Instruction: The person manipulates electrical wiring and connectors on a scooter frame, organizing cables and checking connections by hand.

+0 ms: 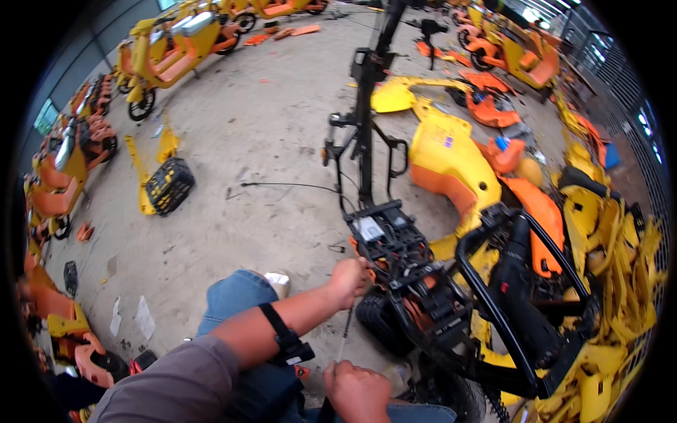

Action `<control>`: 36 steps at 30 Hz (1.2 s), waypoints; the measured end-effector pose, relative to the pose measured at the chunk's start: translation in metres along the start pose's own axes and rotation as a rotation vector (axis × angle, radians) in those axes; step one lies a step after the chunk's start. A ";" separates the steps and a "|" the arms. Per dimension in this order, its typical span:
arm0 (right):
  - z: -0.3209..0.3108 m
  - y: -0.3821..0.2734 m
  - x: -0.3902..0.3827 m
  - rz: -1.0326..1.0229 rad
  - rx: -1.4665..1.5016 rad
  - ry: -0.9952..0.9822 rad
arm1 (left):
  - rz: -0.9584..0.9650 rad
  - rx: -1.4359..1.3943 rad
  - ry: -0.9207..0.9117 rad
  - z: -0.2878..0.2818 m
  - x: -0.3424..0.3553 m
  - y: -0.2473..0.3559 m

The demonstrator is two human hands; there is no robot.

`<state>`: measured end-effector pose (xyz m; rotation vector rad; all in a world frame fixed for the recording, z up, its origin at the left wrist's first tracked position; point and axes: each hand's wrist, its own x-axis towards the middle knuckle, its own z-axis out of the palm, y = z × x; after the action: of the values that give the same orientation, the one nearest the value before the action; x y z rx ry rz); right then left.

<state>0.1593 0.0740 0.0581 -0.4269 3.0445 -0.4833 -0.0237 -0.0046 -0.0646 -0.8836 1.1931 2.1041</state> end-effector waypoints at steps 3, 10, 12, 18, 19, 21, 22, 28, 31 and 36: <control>0.000 0.003 0.000 0.014 0.006 0.026 | -0.013 -0.025 0.001 0.001 -0.008 0.007; -0.017 0.006 -0.003 0.068 0.115 -0.340 | 0.085 0.011 0.003 -0.005 0.009 -0.003; -0.026 0.001 -0.003 0.091 0.259 -0.492 | 0.085 -0.018 0.029 -0.009 0.014 0.007; -0.001 0.025 -0.001 0.227 0.209 -0.417 | 0.099 -0.049 0.014 -0.013 0.008 0.010; 0.004 0.031 -0.001 0.252 0.196 -0.384 | 0.112 -0.054 0.011 -0.013 0.009 0.007; 0.014 0.044 -0.001 0.296 0.197 -0.344 | 0.160 -0.021 0.000 -0.008 0.004 0.005; 0.024 0.052 -0.004 0.306 0.213 -0.302 | 0.179 -0.007 0.006 -0.005 0.000 0.006; 0.000 0.037 0.005 0.415 0.359 -0.218 | 0.312 0.008 -0.008 0.002 -0.008 0.003; 0.002 0.038 0.007 0.422 0.512 0.052 | 0.476 0.013 -0.061 -0.001 -0.007 -0.008; 0.003 0.052 0.008 0.471 0.661 0.271 | 0.729 0.101 -0.270 0.010 -0.047 -0.012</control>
<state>0.1381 0.1185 0.0397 0.3977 2.8084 -1.5101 0.0119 0.0026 -0.0310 -0.0898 1.6105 2.5685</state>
